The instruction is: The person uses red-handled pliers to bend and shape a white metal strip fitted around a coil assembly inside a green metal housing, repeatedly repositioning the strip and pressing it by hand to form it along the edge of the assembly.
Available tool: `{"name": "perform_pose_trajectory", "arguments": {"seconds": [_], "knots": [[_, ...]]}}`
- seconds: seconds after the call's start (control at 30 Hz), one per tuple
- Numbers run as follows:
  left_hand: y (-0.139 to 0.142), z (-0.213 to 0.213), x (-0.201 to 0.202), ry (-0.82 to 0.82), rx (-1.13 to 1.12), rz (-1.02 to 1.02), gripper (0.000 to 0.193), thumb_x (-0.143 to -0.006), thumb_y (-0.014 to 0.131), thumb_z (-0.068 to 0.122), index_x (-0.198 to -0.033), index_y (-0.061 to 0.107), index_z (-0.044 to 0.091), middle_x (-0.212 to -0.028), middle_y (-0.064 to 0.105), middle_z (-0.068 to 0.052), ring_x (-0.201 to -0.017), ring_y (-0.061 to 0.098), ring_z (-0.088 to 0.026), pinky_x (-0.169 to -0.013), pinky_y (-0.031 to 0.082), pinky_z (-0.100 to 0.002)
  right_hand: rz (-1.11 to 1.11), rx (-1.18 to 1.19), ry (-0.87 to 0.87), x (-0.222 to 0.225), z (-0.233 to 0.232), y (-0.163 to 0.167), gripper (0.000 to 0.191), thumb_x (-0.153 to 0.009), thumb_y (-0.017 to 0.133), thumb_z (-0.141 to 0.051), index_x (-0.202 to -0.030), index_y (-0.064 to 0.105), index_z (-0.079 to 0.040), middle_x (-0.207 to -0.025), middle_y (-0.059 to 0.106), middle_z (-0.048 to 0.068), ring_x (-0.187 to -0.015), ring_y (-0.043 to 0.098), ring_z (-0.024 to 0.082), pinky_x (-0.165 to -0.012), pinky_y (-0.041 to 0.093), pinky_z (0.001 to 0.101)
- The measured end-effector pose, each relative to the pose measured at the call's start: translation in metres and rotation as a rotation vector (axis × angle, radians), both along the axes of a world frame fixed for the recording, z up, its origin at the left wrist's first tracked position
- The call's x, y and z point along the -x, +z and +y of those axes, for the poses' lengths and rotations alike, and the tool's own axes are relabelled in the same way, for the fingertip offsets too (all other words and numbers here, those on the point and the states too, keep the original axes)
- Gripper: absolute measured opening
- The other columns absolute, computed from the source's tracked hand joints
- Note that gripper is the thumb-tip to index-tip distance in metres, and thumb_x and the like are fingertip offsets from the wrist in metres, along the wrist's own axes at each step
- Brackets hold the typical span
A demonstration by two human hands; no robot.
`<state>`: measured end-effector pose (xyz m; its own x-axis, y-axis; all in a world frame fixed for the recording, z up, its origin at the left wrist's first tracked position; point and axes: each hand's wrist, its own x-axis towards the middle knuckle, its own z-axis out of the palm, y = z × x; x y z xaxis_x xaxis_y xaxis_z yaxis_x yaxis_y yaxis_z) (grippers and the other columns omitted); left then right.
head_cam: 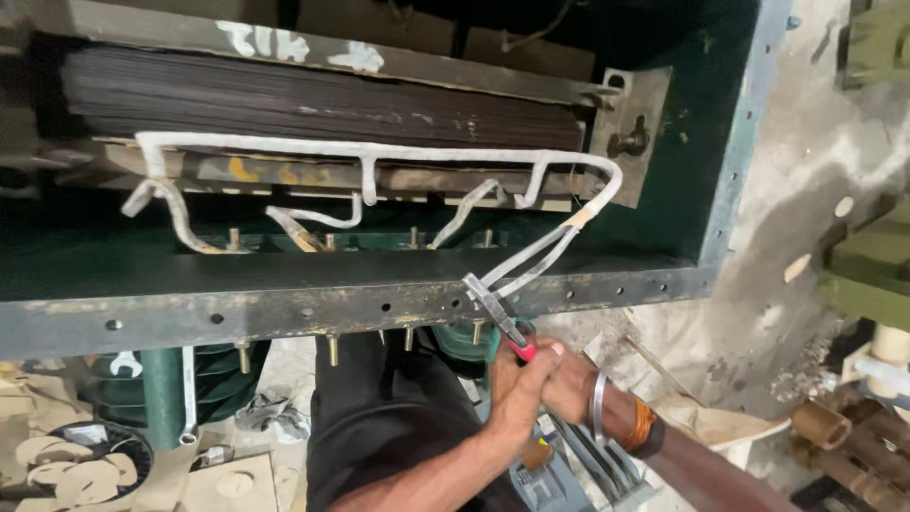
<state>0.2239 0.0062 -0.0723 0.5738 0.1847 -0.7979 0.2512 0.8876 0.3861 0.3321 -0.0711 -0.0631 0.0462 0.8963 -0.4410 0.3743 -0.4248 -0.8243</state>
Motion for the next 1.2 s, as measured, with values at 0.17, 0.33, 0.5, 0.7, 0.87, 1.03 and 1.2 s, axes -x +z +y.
{"name": "perform_pose_trajectory", "arguments": {"seconds": [0.17,0.33,0.5,0.7,0.87,1.03,1.2], "knots": [[0.006,-0.008,-0.009,0.097,0.213,0.069,0.055,-0.075,0.074,0.036,-0.117,0.059,0.004,-0.107,0.064,-0.011,-0.100,0.062,-0.020,-0.089,0.052,-0.036,0.191,0.276,-0.129,-0.015,0.009,0.010,0.019,-0.083,0.061,-0.013,-0.099,0.066,-0.005,-0.095,0.072,0.011,-0.090,0.071,0.027,-0.082,0.057,0.0365],[0.009,-0.020,-0.016,0.150,0.261,0.085,0.057,-0.078,0.074,0.038,-0.119,0.058,0.001,-0.112,0.062,-0.013,-0.104,0.062,-0.023,-0.092,0.052,-0.038,0.338,0.435,-0.193,-0.030,0.025,0.028,0.020,-0.079,0.062,-0.012,-0.095,0.069,-0.004,-0.090,0.074,0.012,-0.086,0.072,0.026,-0.078,0.058,0.0366],[0.018,-0.029,-0.031,0.236,0.382,0.151,0.063,-0.076,0.076,0.038,-0.125,0.055,0.004,-0.117,0.061,-0.014,-0.109,0.060,-0.022,-0.099,0.048,-0.038,0.405,0.593,-0.198,-0.045,0.046,0.044,0.023,-0.077,0.072,-0.017,-0.095,0.068,-0.003,-0.087,0.073,0.013,-0.082,0.069,0.027,-0.075,0.057,0.0369],[0.029,-0.036,-0.051,0.291,0.450,0.198,0.076,-0.074,0.073,0.045,-0.136,0.049,0.009,-0.126,0.059,-0.010,-0.123,0.055,-0.021,-0.108,0.039,-0.037,0.351,0.580,-0.007,-0.072,0.053,0.052,0.023,-0.079,0.065,-0.017,-0.096,0.068,-0.002,-0.095,0.072,0.012,-0.091,0.072,0.028,-0.081,0.058,0.0379],[0.027,-0.045,-0.061,0.373,0.367,0.228,0.077,-0.075,0.072,0.047,-0.133,0.053,0.001,-0.126,0.059,-0.014,-0.122,0.055,-0.025,-0.107,0.040,-0.038,0.143,0.501,0.198,-0.078,0.038,0.034,0.024,-0.080,0.067,-0.018,-0.100,0.068,-0.004,-0.100,0.069,0.015,-0.094,0.068,0.034,-0.081,0.055,0.0420],[0.019,-0.058,-0.061,0.424,0.397,0.233,0.072,-0.077,0.073,0.044,-0.131,0.054,0.001,-0.121,0.061,-0.013,-0.114,0.058,-0.024,-0.101,0.043,-0.038,0.116,0.593,0.203,-0.076,0.016,0.024,0.024,-0.076,0.065,-0.017,-0.097,0.070,-0.006,-0.099,0.071,0.014,-0.094,0.070,0.033,-0.080,0.055,0.0429],[0.001,-0.033,-0.018,0.013,0.073,0.007,0.067,-0.085,0.068,0.048,-0.133,0.052,0.004,-0.121,0.062,-0.010,-0.113,0.059,-0.019,-0.101,0.047,-0.034,0.121,0.379,0.013,-0.046,-0.006,0.007,0.036,-0.080,0.066,-0.017,-0.114,0.061,-0.004,-0.107,0.068,0.017,-0.099,0.069,0.032,-0.084,0.055,0.0416]]}}
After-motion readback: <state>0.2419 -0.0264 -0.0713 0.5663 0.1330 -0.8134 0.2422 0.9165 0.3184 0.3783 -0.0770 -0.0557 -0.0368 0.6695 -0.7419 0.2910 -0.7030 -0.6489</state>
